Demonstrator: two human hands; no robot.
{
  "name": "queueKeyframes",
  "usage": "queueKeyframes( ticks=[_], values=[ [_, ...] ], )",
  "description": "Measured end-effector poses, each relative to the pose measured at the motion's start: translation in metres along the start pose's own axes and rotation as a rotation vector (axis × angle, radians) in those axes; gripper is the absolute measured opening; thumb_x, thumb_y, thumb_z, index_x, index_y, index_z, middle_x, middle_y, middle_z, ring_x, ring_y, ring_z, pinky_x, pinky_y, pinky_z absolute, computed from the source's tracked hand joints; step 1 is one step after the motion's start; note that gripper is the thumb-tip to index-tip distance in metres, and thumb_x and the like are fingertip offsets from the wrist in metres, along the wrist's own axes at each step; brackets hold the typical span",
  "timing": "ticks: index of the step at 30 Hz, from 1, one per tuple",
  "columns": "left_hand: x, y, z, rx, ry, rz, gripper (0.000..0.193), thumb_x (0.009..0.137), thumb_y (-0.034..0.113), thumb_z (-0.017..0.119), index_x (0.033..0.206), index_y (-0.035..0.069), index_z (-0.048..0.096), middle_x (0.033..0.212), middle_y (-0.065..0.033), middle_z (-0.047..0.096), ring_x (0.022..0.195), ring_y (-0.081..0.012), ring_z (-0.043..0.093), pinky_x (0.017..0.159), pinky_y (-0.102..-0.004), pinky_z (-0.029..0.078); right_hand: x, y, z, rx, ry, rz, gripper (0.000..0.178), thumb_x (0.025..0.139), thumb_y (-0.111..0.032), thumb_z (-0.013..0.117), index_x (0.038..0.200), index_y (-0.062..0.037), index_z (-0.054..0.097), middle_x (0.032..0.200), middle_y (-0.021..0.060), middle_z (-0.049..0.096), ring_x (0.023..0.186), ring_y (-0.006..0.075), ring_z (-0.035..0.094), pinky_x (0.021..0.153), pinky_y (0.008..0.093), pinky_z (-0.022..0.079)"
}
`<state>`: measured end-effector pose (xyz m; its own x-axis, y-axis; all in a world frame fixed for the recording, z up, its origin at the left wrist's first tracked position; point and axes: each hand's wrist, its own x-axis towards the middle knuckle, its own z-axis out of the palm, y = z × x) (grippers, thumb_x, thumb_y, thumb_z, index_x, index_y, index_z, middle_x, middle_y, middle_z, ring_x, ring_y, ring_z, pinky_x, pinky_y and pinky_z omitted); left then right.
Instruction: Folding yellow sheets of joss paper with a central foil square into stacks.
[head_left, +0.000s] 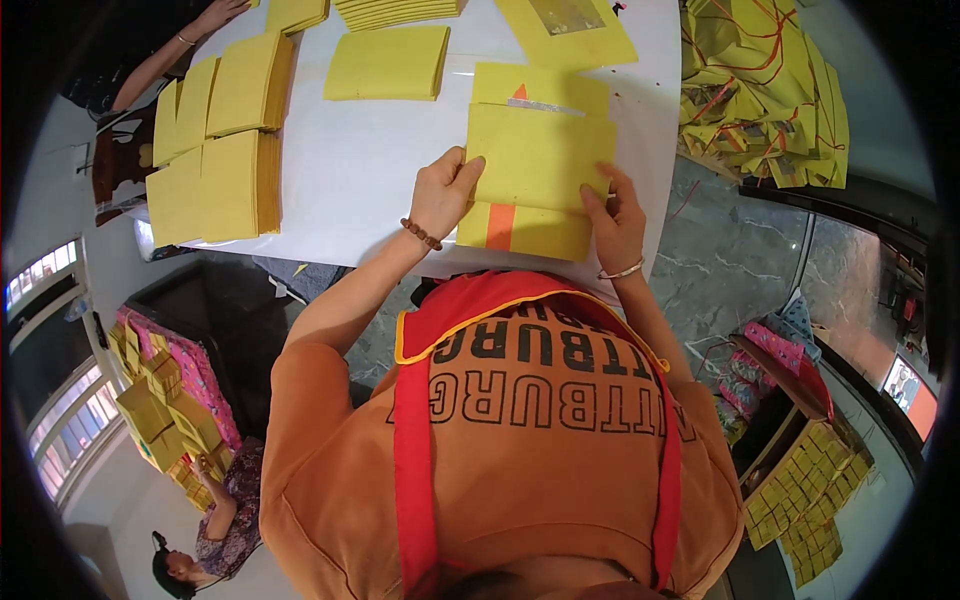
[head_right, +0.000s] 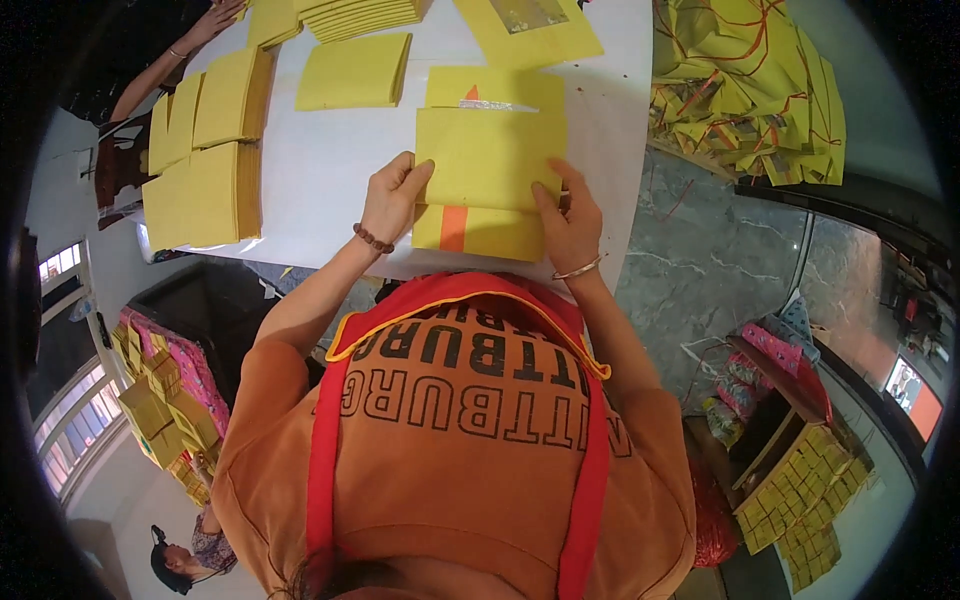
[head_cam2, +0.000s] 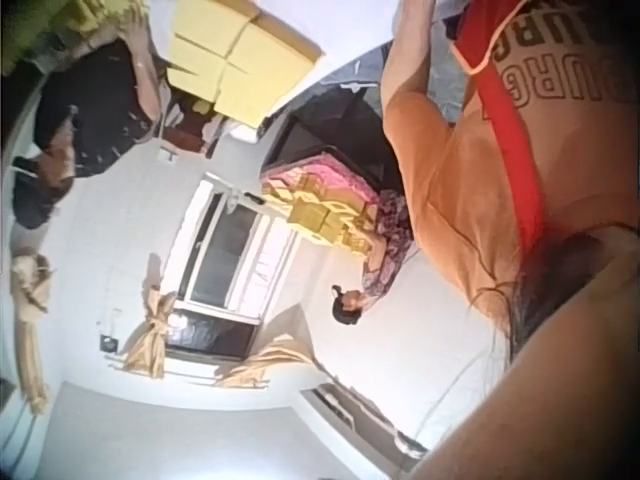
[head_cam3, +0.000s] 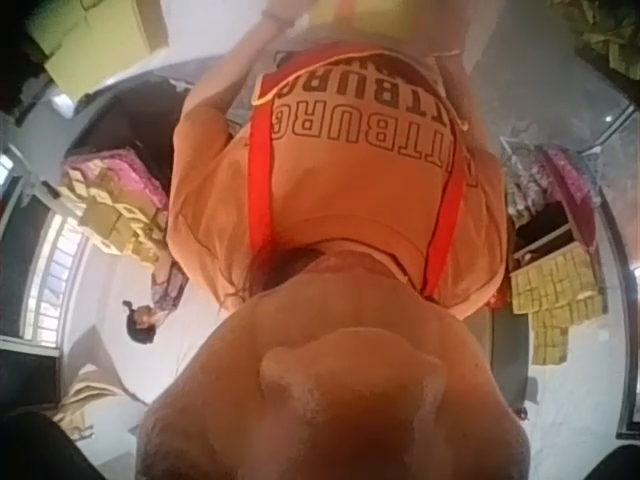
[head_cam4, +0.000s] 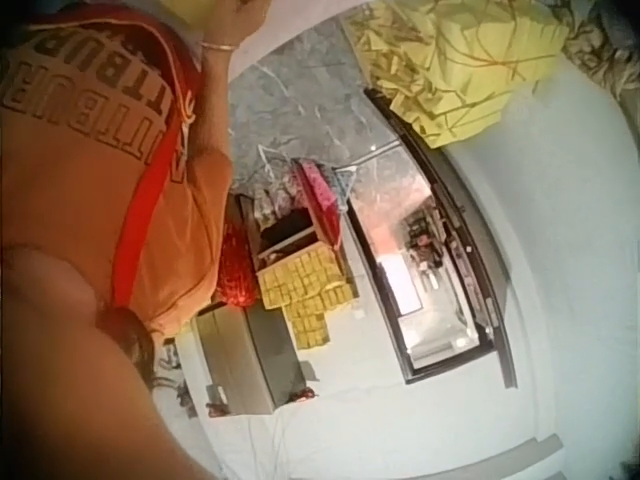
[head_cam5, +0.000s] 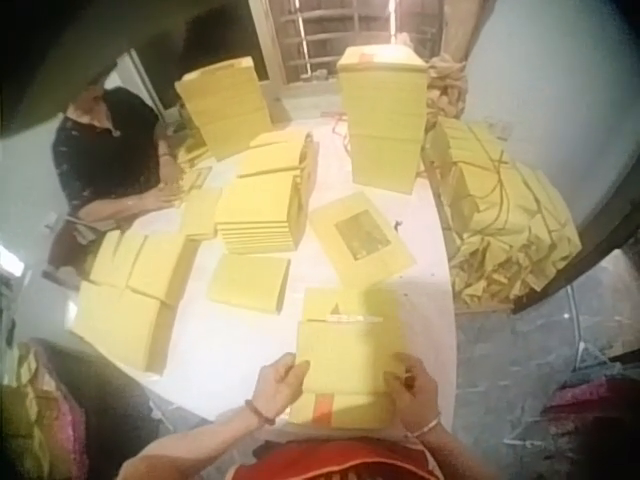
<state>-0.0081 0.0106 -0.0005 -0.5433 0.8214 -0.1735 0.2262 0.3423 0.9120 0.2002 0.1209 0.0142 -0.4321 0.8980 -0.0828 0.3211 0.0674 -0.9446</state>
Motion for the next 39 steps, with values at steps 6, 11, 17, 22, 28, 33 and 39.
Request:
queueKeyframes(
  ticks=[6, 11, 17, 22, 28, 33, 39],
  values=[
    [0.004, 0.007, 0.003, -0.211, 0.015, -0.136, 0.017, 0.083, 0.015, 0.056, 0.077, 0.0, 0.051, 0.051, -0.0034, 0.051, 0.047, -0.008, 0.044, 0.043, -0.0269, 0.034, 0.004, 0.006, 0.005, 0.018, 0.047, 0.045, 0.02, 0.078, -0.012, 0.064, 0.096, -0.0038, 0.064, 0.069, 0.0023, 0.059, 0.053, 0.0062, 0.043, 0.049, 0.0213, 0.037],
    [0.006, 0.013, 0.001, -0.162, -0.006, -0.224, 0.024, 0.082, 0.015, 0.056, 0.1, 0.002, 0.046, 0.055, -0.0056, 0.057, 0.045, -0.0113, 0.049, 0.044, -0.0277, 0.037, 0.007, 0.004, 0.008, -0.095, 0.065, -0.014, 0.02, 0.078, -0.013, 0.064, 0.096, -0.0037, 0.064, 0.073, 0.0042, 0.062, 0.053, 0.008, 0.046, 0.05, 0.0229, 0.039],
    [0.007, 0.012, 0.002, -0.087, 0.023, -0.122, 0.039, 0.081, 0.016, 0.057, 0.115, 0.005, 0.041, 0.055, -0.0079, 0.058, 0.046, -0.0154, 0.053, 0.045, -0.0302, 0.039, 0.009, 0.003, 0.01, -0.106, 0.078, -0.008, 0.019, 0.078, -0.012, 0.063, 0.095, -0.0039, 0.064, 0.075, 0.0069, 0.063, 0.054, 0.0098, 0.049, 0.052, 0.0244, 0.041],
    [0.001, 0.027, -0.003, 0.062, 0.075, -0.045, 0.04, 0.08, 0.016, 0.059, 0.115, 0.005, 0.044, 0.064, -0.0075, 0.059, 0.054, -0.0189, 0.054, 0.05, -0.032, 0.04, 0.007, 0.006, 0.011, -0.109, 0.109, -0.045, 0.019, 0.08, -0.01, 0.063, 0.097, -0.0025, 0.064, 0.062, -0.0042, 0.05, 0.055, 0.0029, 0.038, 0.048, 0.0192, 0.032],
    [-0.002, 0.067, 0.018, 0.508, 0.06, 0.736, 0.041, 0.078, 0.021, 0.06, 0.115, 0.008, 0.051, 0.11, -0.0115, 0.052, 0.105, -0.0291, 0.046, 0.086, -0.0435, 0.034, 0.006, 0.009, 0.014, -0.116, 0.14, -0.059, 0.02, 0.08, -0.011, 0.063, 0.097, -0.0023, 0.064, 0.065, -0.0023, 0.055, 0.056, 0.0031, 0.043, 0.05, 0.0195, 0.036],
    [0.002, 0.049, 0.042, 0.853, -0.131, 0.729, 0.048, 0.083, 0.035, 0.053, 0.125, 0.014, 0.045, 0.131, -0.0138, 0.038, 0.119, -0.033, 0.035, 0.096, -0.046, 0.029, 0.007, 0.002, 0.012, -0.137, 0.104, -0.033, 0.02, 0.079, -0.015, 0.062, 0.095, -0.0031, 0.064, 0.075, 0.0117, 0.063, 0.056, 0.0174, 0.056, 0.054, 0.0269, 0.045],
    [0.005, 0.036, 0.047, 0.89, -0.133, 0.702, 0.051, 0.082, 0.039, 0.052, 0.127, 0.016, 0.044, 0.132, -0.0138, 0.037, 0.122, -0.0333, 0.032, 0.098, -0.0484, 0.026, 0.001, -0.024, 0.003, -0.78, 0.115, -0.398, 0.038, 0.077, -0.025, 0.064, 0.112, -0.0104, 0.057, 0.118, 0.0109, 0.052, 0.101, 0.0218, 0.053, 0.087, 0.0428, 0.038]
  ],
)
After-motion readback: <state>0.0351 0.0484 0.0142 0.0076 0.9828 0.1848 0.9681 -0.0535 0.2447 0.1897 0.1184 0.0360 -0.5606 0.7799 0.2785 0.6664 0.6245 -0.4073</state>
